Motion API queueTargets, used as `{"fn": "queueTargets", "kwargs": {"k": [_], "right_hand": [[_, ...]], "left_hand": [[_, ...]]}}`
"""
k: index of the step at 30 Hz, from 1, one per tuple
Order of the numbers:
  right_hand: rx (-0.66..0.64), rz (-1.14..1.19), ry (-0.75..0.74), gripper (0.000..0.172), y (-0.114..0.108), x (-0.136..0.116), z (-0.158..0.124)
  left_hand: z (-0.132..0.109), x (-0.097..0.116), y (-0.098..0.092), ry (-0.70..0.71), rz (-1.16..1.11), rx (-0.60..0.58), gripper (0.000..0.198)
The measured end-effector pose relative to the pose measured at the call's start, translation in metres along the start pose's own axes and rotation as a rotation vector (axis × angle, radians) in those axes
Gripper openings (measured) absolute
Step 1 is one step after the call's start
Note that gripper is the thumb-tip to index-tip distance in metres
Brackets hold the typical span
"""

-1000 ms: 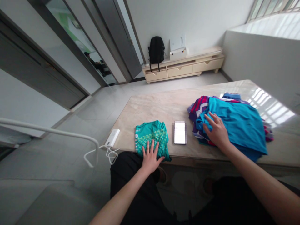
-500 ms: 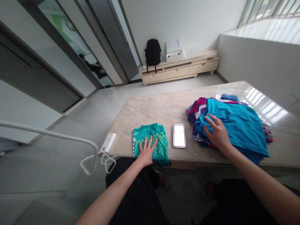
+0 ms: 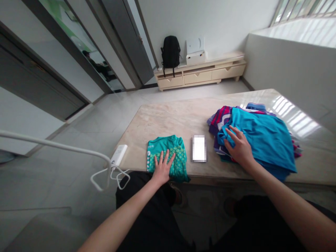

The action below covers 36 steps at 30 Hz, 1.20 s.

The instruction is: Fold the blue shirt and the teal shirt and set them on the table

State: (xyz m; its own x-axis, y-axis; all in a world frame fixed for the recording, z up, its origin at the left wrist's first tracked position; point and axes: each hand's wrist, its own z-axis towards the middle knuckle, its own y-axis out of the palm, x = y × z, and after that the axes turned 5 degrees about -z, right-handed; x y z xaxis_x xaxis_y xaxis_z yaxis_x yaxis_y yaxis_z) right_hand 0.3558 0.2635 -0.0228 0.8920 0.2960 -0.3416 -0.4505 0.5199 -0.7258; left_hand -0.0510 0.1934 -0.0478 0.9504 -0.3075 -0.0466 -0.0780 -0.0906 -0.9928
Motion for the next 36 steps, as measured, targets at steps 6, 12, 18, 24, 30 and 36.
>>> {"fn": "queueTargets", "kwargs": {"k": [6, 12, 18, 24, 30, 36], "right_hand": [[0.000, 0.011, 0.019, 0.049, -0.005, 0.000, 0.000], [-0.003, 0.033, 0.036, 0.049, -0.008, -0.001, 0.000], [0.003, 0.192, 0.097, 0.047, -0.016, -0.019, -0.003], [-0.539, 0.936, 0.327, 0.038, -0.007, -0.122, -0.077], [-1.198, 0.994, 0.253, 0.031, 0.022, -0.185, -0.162], [-1.203, 0.915, 0.437, 0.020, 0.055, -0.152, -0.166]], "left_hand": [[-0.011, 0.006, 0.014, 0.012, 0.033, 0.152, 0.107], [-0.016, 0.007, 0.027, 0.058, 0.034, 0.271, 0.092], [-0.018, 0.008, 0.035, 0.075, 0.036, 0.311, 0.085], [-0.019, 0.008, 0.038, 0.089, 0.029, 0.326, 0.081], [-0.020, 0.009, 0.036, 0.082, 0.022, 0.325, 0.081], [-0.023, 0.016, 0.035, 0.037, -0.022, 0.328, 0.078]]}}
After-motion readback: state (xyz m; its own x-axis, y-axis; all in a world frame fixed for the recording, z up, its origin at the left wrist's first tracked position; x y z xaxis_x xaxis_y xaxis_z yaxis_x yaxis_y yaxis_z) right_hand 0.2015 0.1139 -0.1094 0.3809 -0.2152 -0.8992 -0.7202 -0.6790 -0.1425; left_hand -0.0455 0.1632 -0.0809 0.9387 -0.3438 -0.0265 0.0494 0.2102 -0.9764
